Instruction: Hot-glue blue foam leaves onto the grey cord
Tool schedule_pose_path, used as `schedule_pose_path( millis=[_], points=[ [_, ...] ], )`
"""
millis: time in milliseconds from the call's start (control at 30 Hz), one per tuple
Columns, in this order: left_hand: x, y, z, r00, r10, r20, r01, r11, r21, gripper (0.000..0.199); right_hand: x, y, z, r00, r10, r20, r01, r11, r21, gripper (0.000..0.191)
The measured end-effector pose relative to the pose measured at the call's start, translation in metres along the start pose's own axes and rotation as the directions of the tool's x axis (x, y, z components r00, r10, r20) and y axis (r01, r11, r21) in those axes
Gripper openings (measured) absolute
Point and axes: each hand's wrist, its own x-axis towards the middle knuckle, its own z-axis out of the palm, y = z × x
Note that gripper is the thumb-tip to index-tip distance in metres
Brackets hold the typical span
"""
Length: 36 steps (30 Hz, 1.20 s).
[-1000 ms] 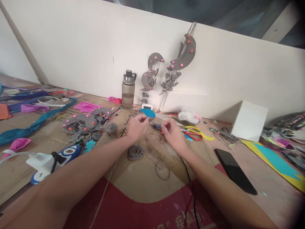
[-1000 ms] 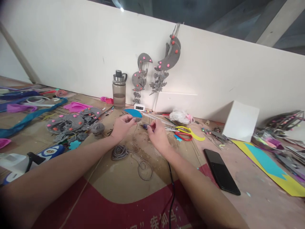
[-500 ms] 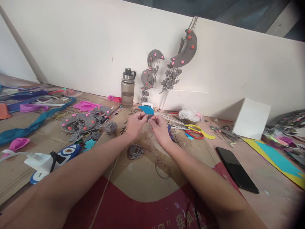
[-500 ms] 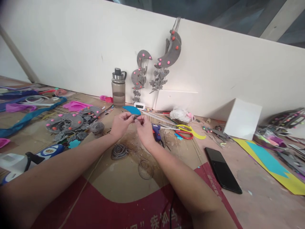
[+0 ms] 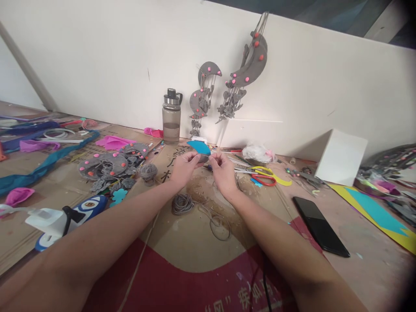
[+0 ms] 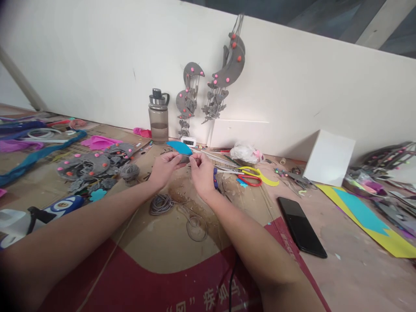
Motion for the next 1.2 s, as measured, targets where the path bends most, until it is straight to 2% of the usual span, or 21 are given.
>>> schedule_pose_path(
  millis=[333, 700, 867, 1200],
  points=[
    [-0.003, 0.003, 0.005, 0.999, -0.022, -0.030, 0.020, 0.998, -0.059, 0.023, 0.003, 0.005, -0.002, 0.995, -0.091, -0.041, 0.090, 0.995, -0.042, 0.014],
    [-0.008, 0.008, 0.011, 0.987, -0.124, -0.098, 0.105, 0.978, -0.180, 0.016, 0.005, 0.010, -0.004, 0.992, -0.111, -0.063, 0.104, 0.989, -0.104, 0.009],
    [-0.006, 0.005, 0.012, 0.978, -0.175, -0.110, 0.145, 0.960, -0.238, 0.017, 0.006, 0.012, -0.003, 0.995, -0.081, -0.056, 0.077, 0.994, -0.076, 0.008],
    [-0.007, 0.005, 0.011, 0.977, -0.191, -0.098, 0.154, 0.941, -0.302, 0.018, 0.009, 0.013, -0.003, 0.999, 0.043, -0.004, -0.043, 0.996, 0.074, 0.015]
  ],
)
